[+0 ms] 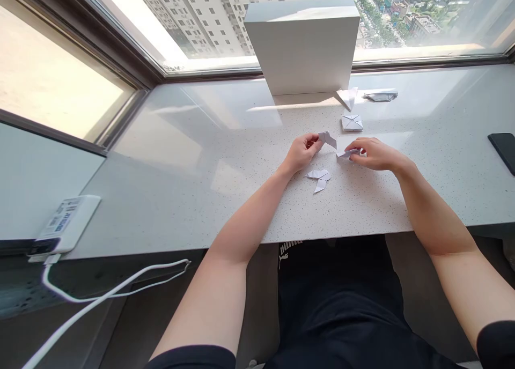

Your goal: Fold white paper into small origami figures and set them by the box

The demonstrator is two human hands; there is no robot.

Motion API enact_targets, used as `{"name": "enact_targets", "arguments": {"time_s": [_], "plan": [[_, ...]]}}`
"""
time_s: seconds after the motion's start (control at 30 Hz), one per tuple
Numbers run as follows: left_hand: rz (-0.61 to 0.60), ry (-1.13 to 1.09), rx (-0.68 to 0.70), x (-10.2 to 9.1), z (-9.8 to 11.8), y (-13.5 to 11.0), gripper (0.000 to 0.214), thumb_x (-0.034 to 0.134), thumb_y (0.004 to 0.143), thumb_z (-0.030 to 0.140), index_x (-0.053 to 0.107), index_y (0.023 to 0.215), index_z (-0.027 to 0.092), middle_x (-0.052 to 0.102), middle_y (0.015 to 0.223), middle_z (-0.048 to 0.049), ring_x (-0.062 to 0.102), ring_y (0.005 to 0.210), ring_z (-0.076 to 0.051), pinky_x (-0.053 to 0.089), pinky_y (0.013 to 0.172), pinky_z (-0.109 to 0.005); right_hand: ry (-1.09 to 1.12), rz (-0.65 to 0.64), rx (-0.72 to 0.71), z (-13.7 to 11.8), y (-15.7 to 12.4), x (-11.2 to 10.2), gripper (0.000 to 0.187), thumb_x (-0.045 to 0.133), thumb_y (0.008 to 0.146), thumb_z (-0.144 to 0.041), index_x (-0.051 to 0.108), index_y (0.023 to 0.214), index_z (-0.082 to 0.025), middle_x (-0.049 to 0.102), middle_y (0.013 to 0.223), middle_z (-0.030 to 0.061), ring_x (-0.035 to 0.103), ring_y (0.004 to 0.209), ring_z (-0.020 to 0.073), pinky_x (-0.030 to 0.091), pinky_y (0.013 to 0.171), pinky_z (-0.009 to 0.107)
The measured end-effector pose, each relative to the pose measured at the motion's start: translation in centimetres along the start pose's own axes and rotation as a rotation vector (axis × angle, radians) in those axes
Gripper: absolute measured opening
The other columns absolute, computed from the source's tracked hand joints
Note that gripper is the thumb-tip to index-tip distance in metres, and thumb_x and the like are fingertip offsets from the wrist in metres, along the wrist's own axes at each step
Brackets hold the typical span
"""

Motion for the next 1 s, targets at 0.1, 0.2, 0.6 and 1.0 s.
{"name": "enact_targets", "arguments": {"time_s": [0.1, 0.2, 0.6, 1.0], "plan": [[0.0, -0.019, -0.006, 0.1, 0.2, -0.1, 0.053, 0.086, 0.106, 0.071, 0.089, 0.119, 0.02, 0.085, 0.103, -0.0108, 0.071, 0.089, -0.022, 0.055, 0.08, -0.034, 0.042, 0.015, 0.008, 0.0, 0.0, 0.1, 0.034, 0.078, 0.105, -0.045, 0.091, 0.131, -0.027, 0.09, 0.131, 0.0145, 0.082, 0.12, 0.04, 0.065, 0.109, 0.056], [-0.002, -0.039, -0.007, 0.2, 0.3, -0.1, 0.056, 0.086, 0.105, 0.073, 0.089, 0.118, 0.019, 0.086, 0.105, -0.0114, 0.072, 0.091, -0.022, 0.056, 0.082, -0.035, 0.072, 0.042, 0.017, -0.1, 0.0, 0.0, 0.032, 0.076, 0.109, -0.049, 0.089, 0.129, -0.028, 0.09, 0.127, 0.0145, 0.082, 0.114, 0.0383, 0.065, 0.104, 0.054], [-0.013, -0.045, -0.022, 0.2, 0.3, 0.0, 0.058, 0.089, 0.1, 0.075, 0.088, 0.116, 0.02, 0.083, 0.096, -0.0081, 0.069, 0.089, -0.021, 0.053, 0.082, -0.034, 0.529, 0.155, 0.105, 1.2, 1.4, 1.7, 0.061, 0.07, 0.112, -0.087, 0.071, 0.103, -0.026, 0.074, 0.087, 0.0043, 0.065, 0.078, 0.0213, 0.05, 0.07, 0.035], [-0.01, -0.036, -0.055, 0.2, 0.6, -0.1, 0.039, 0.086, 0.107, 0.057, 0.089, 0.117, 0.019, 0.082, 0.095, -0.0071, 0.068, 0.085, -0.019, 0.052, 0.08, -0.033, 0.884, 0.215, 0.291, 3.7, 2.1, 2.7, 0.077, 0.089, 0.086, -0.101, 0.066, 0.1, -0.029, 0.07, 0.09, 0.0032, 0.063, 0.075, 0.0198, 0.056, 0.065, 0.034]]}}
Point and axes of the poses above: each hand's wrist, its own y-axis towards the middle knuckle, its own x-axis out of the palm, z = x × y, the point moved 9 cm from there along y, towards the middle knuckle
